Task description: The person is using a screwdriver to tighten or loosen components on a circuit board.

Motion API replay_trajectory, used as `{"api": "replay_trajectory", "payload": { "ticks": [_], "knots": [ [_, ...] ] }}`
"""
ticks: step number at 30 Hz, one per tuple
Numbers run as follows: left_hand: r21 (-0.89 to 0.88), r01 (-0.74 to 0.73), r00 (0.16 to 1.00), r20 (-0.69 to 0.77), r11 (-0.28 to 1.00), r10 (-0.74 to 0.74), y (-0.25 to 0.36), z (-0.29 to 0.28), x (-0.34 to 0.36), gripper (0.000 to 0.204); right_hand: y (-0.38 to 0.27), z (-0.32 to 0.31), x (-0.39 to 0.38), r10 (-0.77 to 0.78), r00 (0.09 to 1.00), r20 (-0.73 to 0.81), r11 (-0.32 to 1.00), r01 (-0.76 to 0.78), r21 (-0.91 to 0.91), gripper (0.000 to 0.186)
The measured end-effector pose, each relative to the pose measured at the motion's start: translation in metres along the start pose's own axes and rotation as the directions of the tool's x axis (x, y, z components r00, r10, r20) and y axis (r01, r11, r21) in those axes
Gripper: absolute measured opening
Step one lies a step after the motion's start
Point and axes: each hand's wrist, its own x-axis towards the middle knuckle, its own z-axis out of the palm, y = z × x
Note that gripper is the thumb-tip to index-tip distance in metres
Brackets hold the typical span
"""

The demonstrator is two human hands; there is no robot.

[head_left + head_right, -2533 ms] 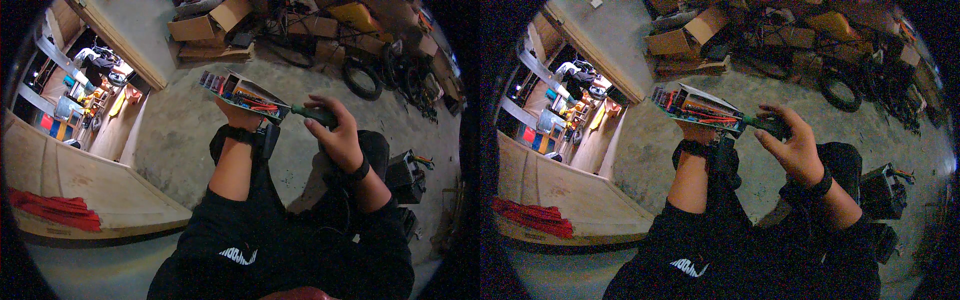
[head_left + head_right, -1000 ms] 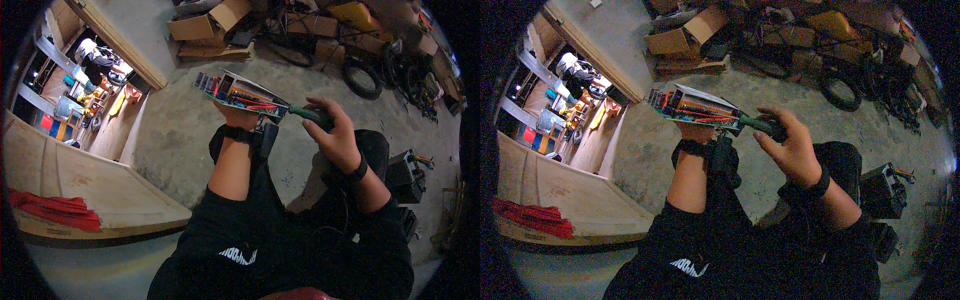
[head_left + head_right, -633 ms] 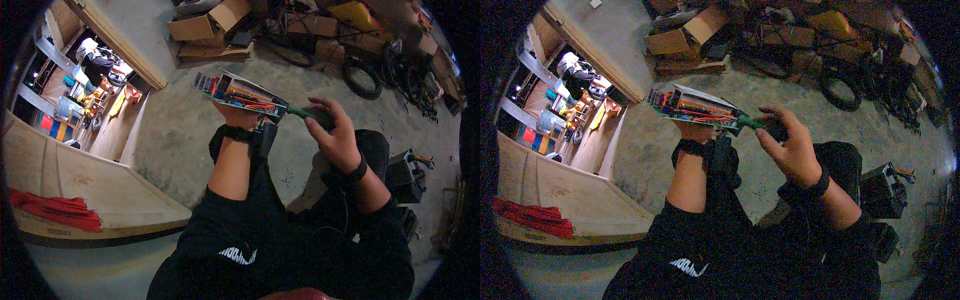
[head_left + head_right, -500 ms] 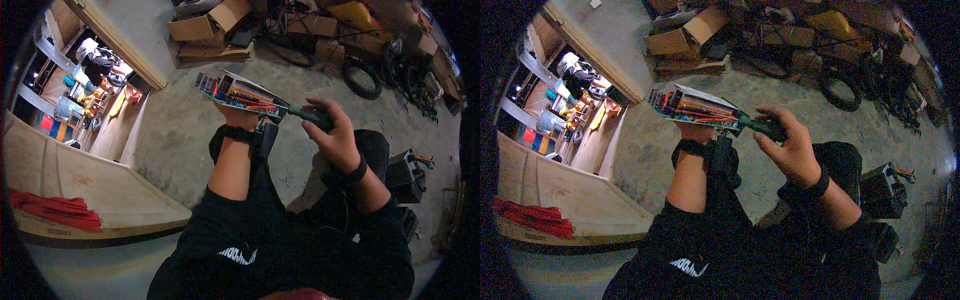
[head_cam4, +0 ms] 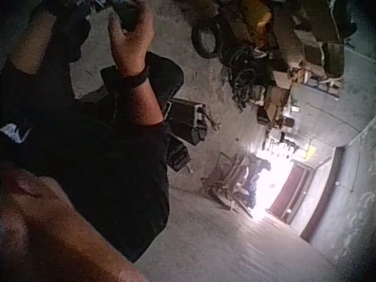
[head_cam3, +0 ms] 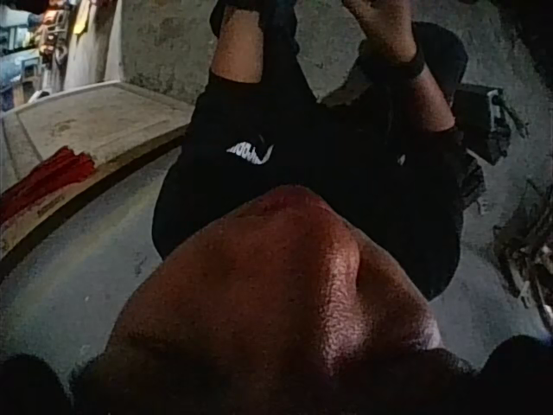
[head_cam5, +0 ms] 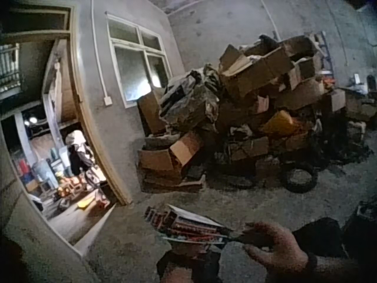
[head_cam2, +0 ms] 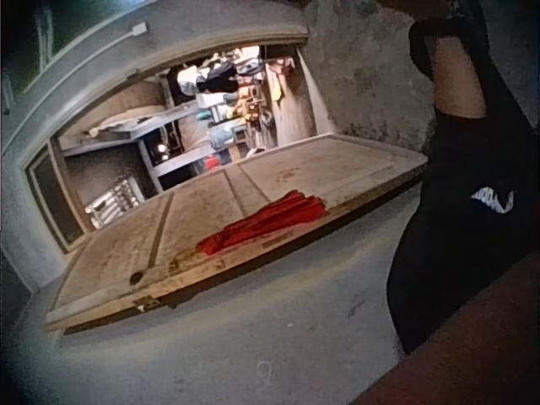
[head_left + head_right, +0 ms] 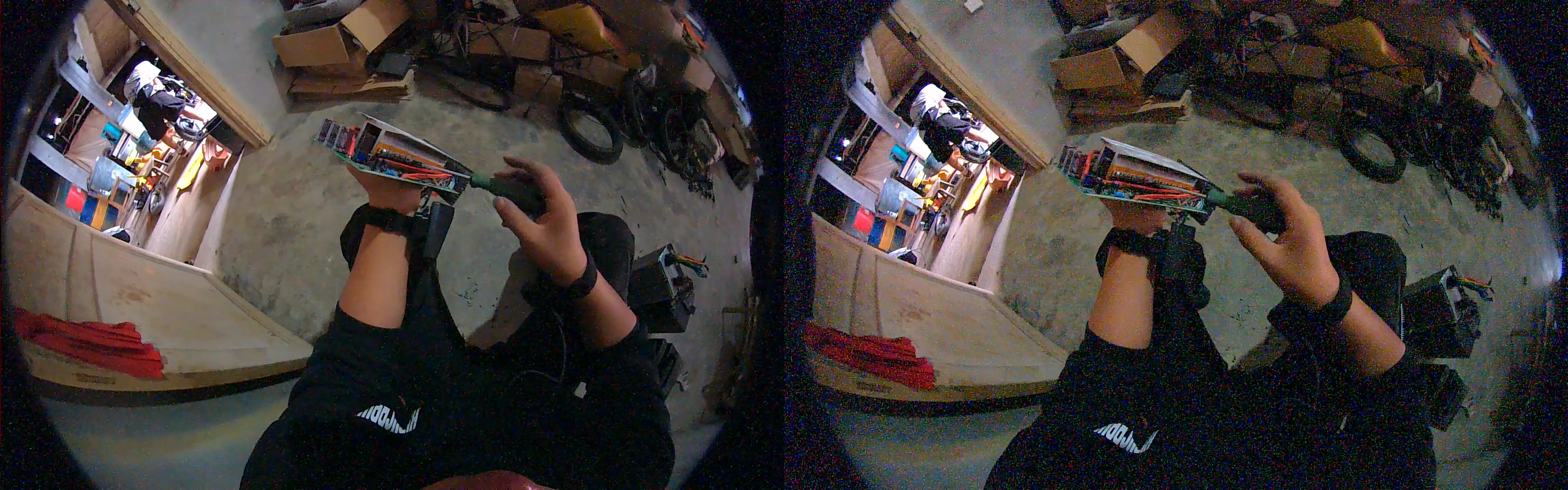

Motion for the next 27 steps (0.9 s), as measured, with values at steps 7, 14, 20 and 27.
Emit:
{"api": "replay_trajectory", "payload": {
  "ticks": [7,14,20,27],
  "knots": [
    [-0.109,0.061,0.997,0.063,0.992,-0.055,0.0,0.001,-0.001,0.051,-0.001,-0.011,-0.001,0.398,0.904,0.156,0.917,-0.391,-0.071,0.035],
    [-0.081,0.025,0.999,0.03,0.996,-0.023,-0.002,0.007,-0.003,0.053,0.003,-0.002,-0.001,-0.069,0.997,-0.03,0.994,0.066,-0.085,0.036],
    [-0.023,0.011,1.0,0.011,1.0,-0.011,-0.003,0.005,-0.002,0.055,-0.003,-0.011,0.002,0.5,0.85,0.168,0.866,-0.488,-0.11,0.026],
    [-0.118,0.134,0.991,0.039,0.984,-0.13,-0.004,-0.002,-0.001,0.066,0.001,-0.004,-0.005,0.054,0.998,-0.011,0.987,-0.055,-0.152,0.027]
  ]
}}
